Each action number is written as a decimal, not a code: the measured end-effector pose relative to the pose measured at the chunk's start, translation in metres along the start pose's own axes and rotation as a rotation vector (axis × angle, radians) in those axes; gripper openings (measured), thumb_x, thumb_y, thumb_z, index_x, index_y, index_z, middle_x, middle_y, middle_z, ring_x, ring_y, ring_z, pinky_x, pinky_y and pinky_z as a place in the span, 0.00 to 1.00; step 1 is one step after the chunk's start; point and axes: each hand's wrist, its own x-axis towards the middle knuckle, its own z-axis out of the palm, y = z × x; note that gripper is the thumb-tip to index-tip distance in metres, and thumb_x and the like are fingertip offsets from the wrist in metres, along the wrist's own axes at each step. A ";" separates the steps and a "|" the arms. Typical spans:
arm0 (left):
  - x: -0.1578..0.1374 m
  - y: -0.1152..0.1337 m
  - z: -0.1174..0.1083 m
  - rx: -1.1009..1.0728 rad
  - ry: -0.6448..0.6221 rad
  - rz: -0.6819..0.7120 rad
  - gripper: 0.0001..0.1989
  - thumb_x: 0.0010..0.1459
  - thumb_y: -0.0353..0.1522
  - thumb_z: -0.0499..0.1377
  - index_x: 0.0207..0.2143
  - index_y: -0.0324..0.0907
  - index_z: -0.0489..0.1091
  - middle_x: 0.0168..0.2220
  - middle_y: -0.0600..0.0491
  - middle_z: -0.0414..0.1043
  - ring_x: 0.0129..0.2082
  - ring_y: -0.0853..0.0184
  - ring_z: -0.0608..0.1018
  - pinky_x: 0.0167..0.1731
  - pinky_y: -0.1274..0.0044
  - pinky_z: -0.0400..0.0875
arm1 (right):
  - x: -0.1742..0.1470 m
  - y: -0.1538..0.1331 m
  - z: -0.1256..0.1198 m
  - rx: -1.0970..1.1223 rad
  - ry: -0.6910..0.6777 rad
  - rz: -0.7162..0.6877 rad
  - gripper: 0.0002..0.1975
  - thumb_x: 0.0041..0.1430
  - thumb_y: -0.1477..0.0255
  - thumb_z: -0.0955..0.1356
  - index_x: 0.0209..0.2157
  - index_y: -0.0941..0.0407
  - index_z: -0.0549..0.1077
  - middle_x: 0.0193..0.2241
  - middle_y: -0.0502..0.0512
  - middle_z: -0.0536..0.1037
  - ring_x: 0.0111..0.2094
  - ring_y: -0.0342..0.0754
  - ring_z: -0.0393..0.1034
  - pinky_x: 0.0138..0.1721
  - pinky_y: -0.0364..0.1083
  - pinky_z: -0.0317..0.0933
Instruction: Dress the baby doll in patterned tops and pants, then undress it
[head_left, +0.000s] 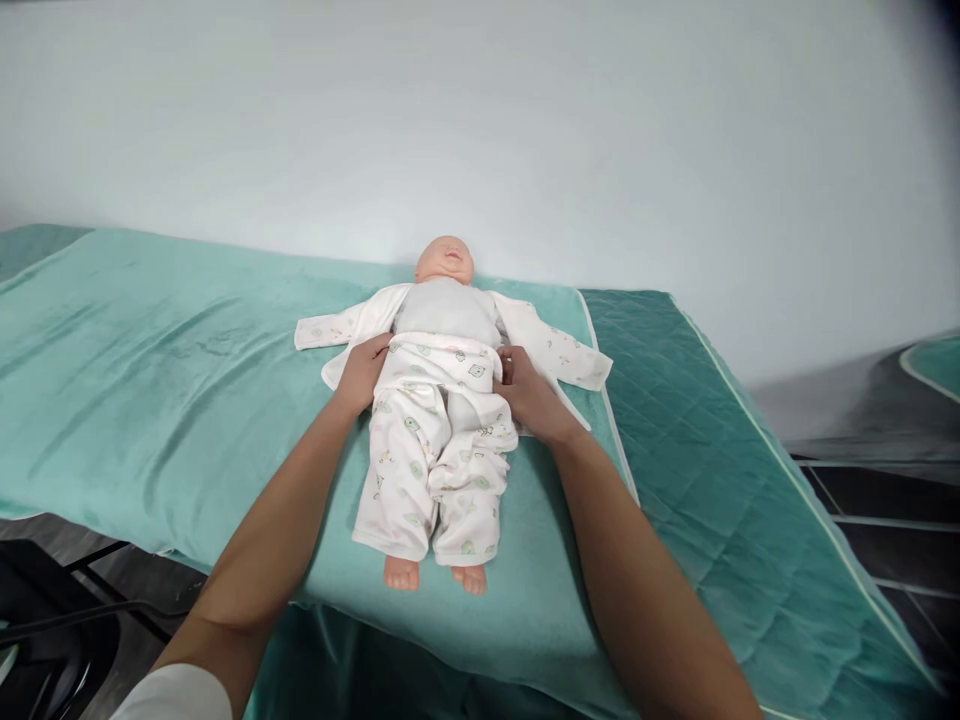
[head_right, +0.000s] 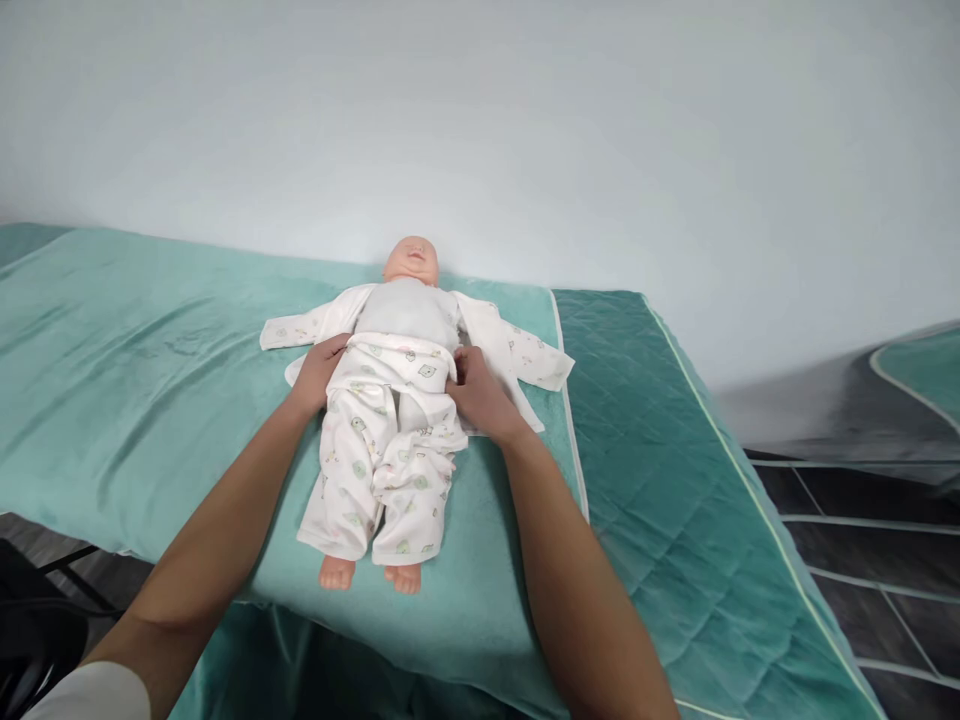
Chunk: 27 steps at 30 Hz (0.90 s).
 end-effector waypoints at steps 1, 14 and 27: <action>-0.001 0.001 0.001 -0.095 -0.006 -0.055 0.12 0.59 0.34 0.54 0.35 0.41 0.76 0.34 0.52 0.76 0.38 0.63 0.74 0.39 0.75 0.65 | 0.000 0.000 0.001 0.045 -0.020 0.004 0.21 0.50 0.64 0.73 0.43 0.50 0.64 0.37 0.50 0.76 0.36 0.48 0.68 0.37 0.47 0.66; 0.004 0.004 -0.002 -0.753 0.006 -0.526 0.13 0.47 0.31 0.68 0.37 0.39 0.74 0.32 0.51 0.77 0.31 0.67 0.77 0.29 0.78 0.69 | 0.001 -0.008 0.017 0.544 0.044 -0.015 0.20 0.44 0.69 0.78 0.35 0.50 0.66 0.33 0.46 0.74 0.35 0.46 0.69 0.33 0.44 0.64; -0.002 0.009 -0.005 -0.727 0.031 -0.518 0.16 0.46 0.31 0.71 0.35 0.41 0.69 0.27 0.57 0.72 0.26 0.71 0.73 0.27 0.79 0.66 | -0.004 -0.005 -0.006 0.508 -0.065 0.153 0.13 0.49 0.63 0.78 0.33 0.53 0.75 0.26 0.46 0.73 0.25 0.40 0.63 0.25 0.42 0.55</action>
